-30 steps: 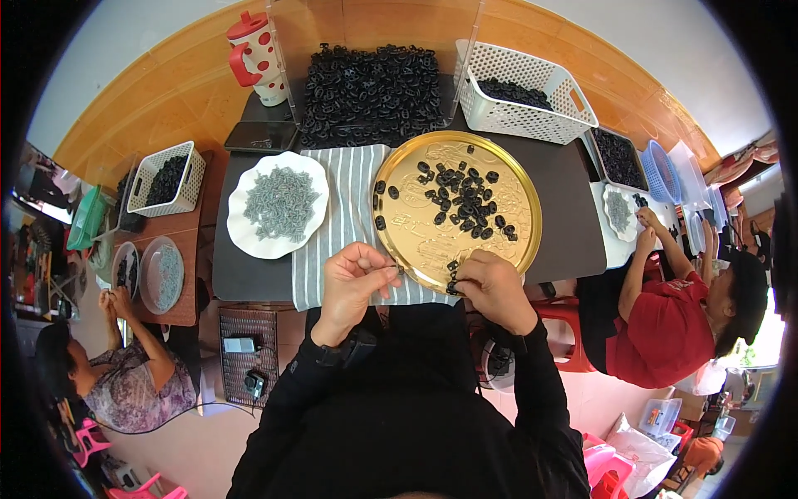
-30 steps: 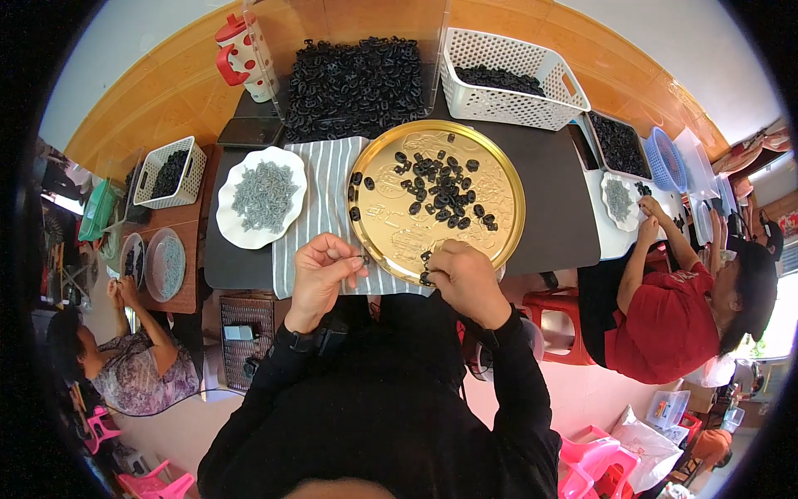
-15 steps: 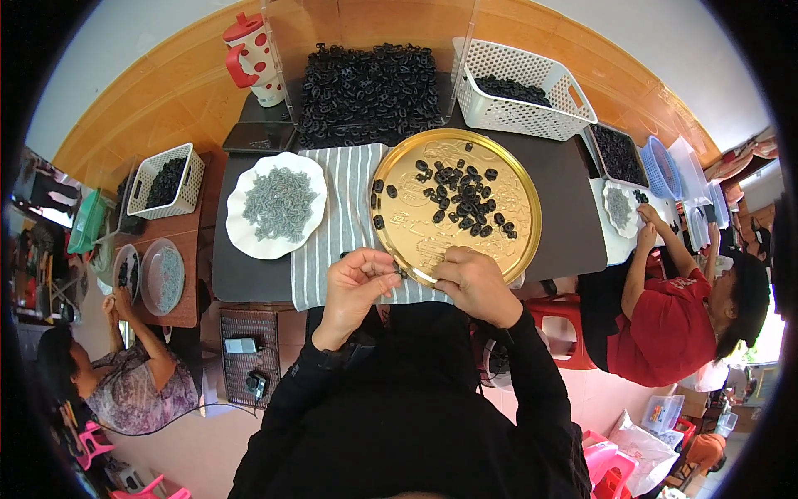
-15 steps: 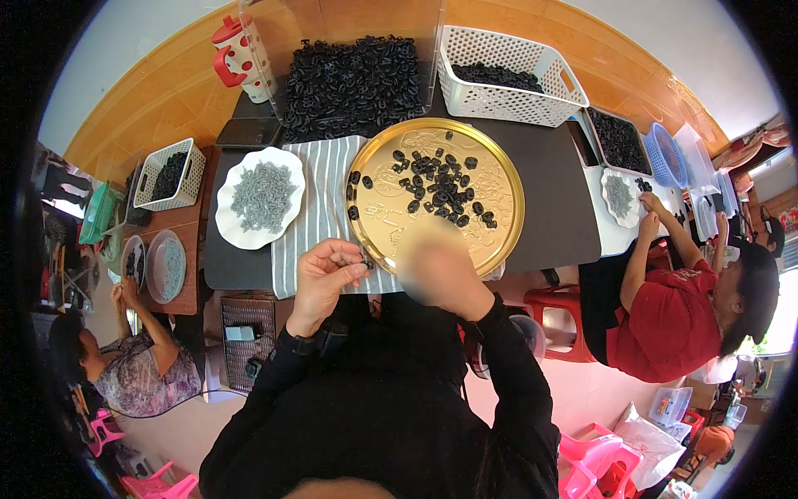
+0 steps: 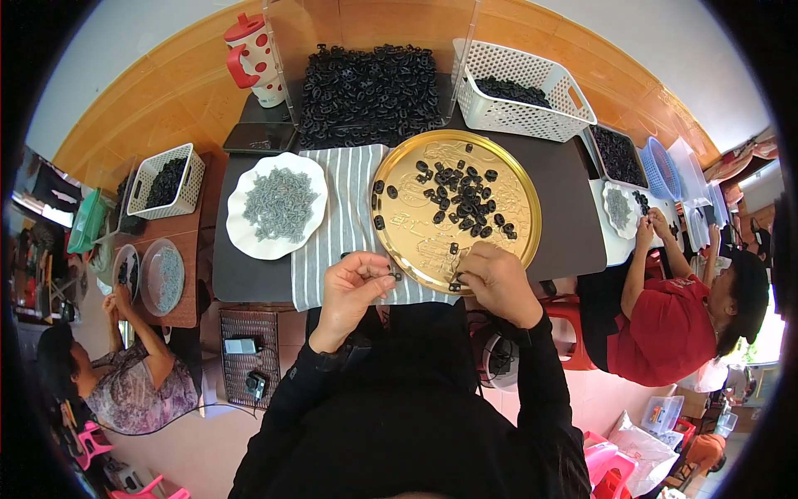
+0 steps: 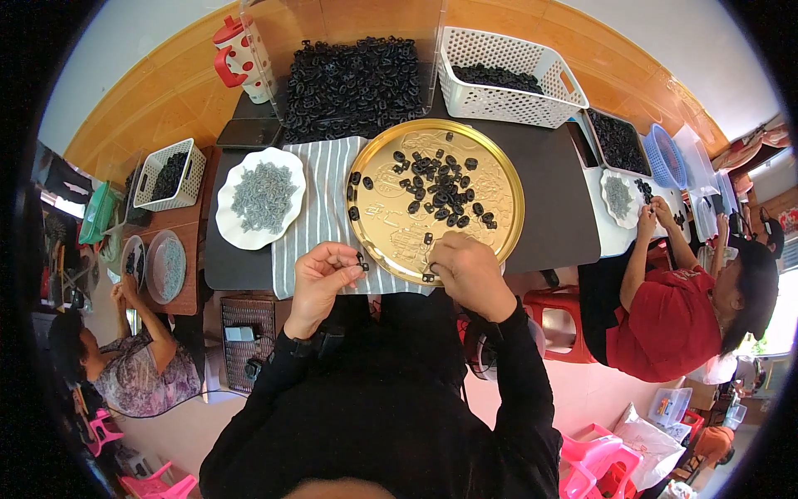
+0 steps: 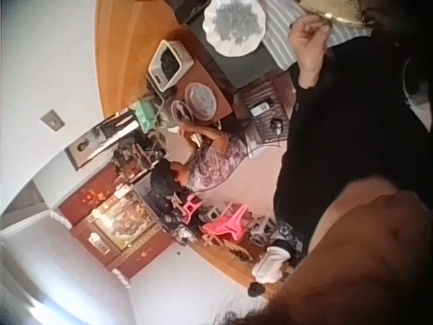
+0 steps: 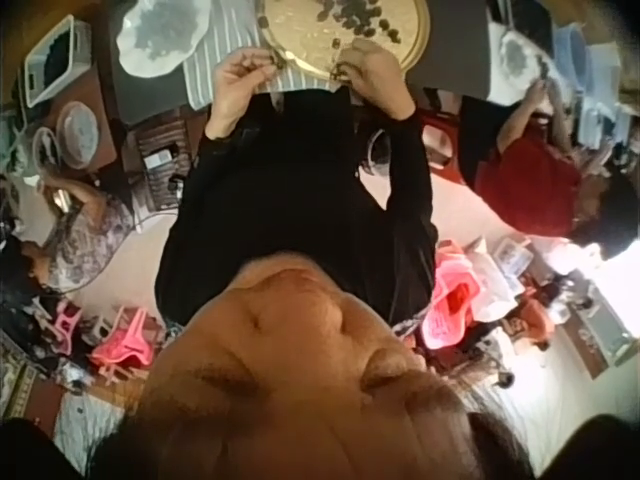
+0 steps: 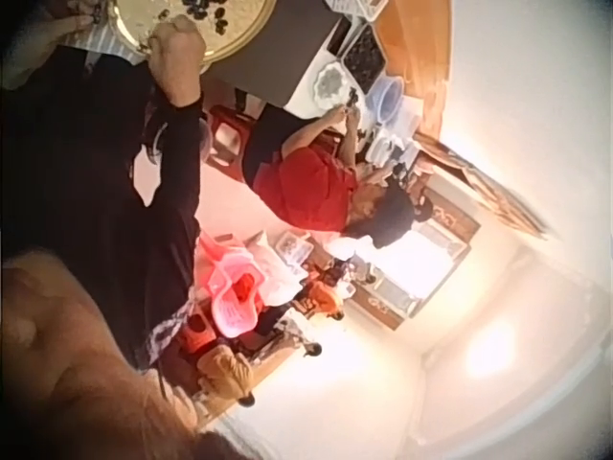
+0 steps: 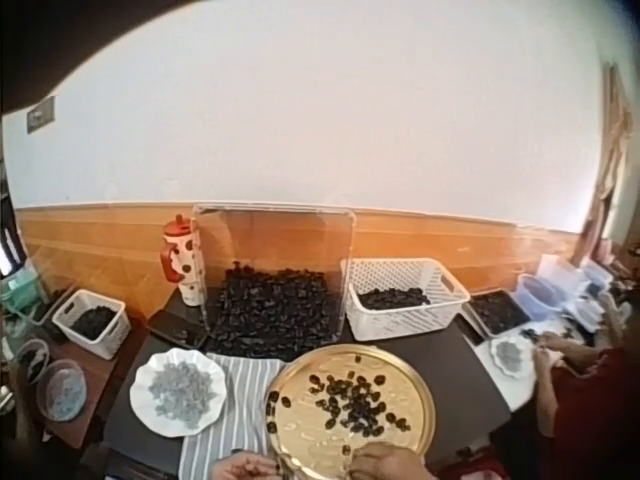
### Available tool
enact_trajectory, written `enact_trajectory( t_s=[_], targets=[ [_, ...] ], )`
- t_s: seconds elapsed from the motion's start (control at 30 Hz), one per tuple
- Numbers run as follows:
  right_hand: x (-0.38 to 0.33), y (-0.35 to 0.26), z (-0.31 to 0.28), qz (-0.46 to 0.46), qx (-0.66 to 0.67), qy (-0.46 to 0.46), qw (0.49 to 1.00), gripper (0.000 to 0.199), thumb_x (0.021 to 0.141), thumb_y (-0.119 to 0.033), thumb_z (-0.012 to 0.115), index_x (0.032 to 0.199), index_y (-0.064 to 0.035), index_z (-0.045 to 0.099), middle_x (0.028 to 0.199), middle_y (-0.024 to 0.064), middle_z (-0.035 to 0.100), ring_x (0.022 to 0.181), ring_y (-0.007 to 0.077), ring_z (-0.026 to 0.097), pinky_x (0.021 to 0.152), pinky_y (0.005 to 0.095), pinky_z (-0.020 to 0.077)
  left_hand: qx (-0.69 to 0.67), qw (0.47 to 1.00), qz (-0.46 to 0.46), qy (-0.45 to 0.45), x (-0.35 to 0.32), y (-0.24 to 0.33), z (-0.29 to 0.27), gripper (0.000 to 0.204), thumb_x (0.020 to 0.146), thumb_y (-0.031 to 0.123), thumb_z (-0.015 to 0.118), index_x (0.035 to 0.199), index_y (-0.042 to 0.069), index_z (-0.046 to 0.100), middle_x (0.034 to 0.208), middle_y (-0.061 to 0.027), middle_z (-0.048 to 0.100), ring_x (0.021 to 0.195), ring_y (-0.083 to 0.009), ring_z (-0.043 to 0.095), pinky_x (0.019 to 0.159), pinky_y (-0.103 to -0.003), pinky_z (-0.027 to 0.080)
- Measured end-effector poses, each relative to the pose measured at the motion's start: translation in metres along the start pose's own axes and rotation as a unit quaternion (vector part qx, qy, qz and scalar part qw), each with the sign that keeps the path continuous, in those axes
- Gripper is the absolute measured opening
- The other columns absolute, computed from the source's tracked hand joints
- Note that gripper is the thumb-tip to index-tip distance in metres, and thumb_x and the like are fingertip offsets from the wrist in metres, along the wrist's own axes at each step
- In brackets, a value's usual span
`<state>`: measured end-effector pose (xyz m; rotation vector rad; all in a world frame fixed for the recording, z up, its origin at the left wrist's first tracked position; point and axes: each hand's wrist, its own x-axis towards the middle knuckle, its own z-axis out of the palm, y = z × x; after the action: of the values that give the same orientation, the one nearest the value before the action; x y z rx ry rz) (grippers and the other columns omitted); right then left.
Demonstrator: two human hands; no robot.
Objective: The person picks up a black plastic component and a metal pin from a tray, inserts the pin into the component, and places the assembled piece back onto the tray, repeating the process several times.
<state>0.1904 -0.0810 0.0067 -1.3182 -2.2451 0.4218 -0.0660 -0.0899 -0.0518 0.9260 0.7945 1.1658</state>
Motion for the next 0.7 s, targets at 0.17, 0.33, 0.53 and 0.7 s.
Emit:
enact_trajectory(
  t_s=[0.17,0.33,0.53,0.7],
  targets=[
    [-0.005,-0.001,-0.001,0.004,-0.002,-0.037,0.999,0.010,0.071,-0.006,0.065,0.080,-0.0043,0.063,0.077,0.0125,0.056,0.076,0.0330,0.060,0.065,0.0429,0.0481,0.008,1.000,0.004,-0.006,0.000,-0.002,0.003,0.022,0.084,-0.006,0.065,0.106,-0.003,0.061,0.088,-0.0063,0.067,0.076,-0.0141,0.067,0.061,-0.022,0.051],
    [-0.006,-0.001,-0.004,0.014,-0.021,-0.037,0.999,0.012,0.070,-0.008,0.066,0.082,-0.0048,0.063,0.077,0.0124,0.056,0.077,0.0329,0.060,0.065,0.0426,0.0481,0.014,1.000,-0.003,-0.005,-0.002,0.001,0.005,0.022,0.085,-0.006,0.065,0.107,-0.003,0.062,0.088,-0.0062,0.067,0.077,-0.0141,0.067,0.062,-0.022,0.051],
    [-0.006,-0.002,0.008,-0.020,-0.020,-0.032,0.999,0.010,0.073,-0.010,0.066,0.079,-0.0031,0.061,0.075,0.0131,0.056,0.073,0.0341,0.059,0.062,0.0427,0.0479,-0.004,1.000,0.001,-0.010,-0.001,0.001,0.010,0.022,0.085,-0.006,0.064,0.107,-0.002,0.062,0.088,-0.0059,0.067,0.077,-0.0137,0.067,0.062,-0.022,0.051],
    [-0.008,0.003,0.019,-0.002,-0.070,0.030,0.997,0.007,0.079,-0.006,0.064,0.082,-0.0003,0.061,0.073,0.0144,0.057,0.068,0.0312,0.060,0.061,0.0386,0.0486,-0.009,1.000,-0.006,-0.015,-0.002,0.004,0.014,0.020,0.086,-0.007,0.062,0.106,-0.003,0.063,0.088,-0.0058,0.067,0.075,-0.0124,0.066,0.061,-0.021,0.050]
  ],
)
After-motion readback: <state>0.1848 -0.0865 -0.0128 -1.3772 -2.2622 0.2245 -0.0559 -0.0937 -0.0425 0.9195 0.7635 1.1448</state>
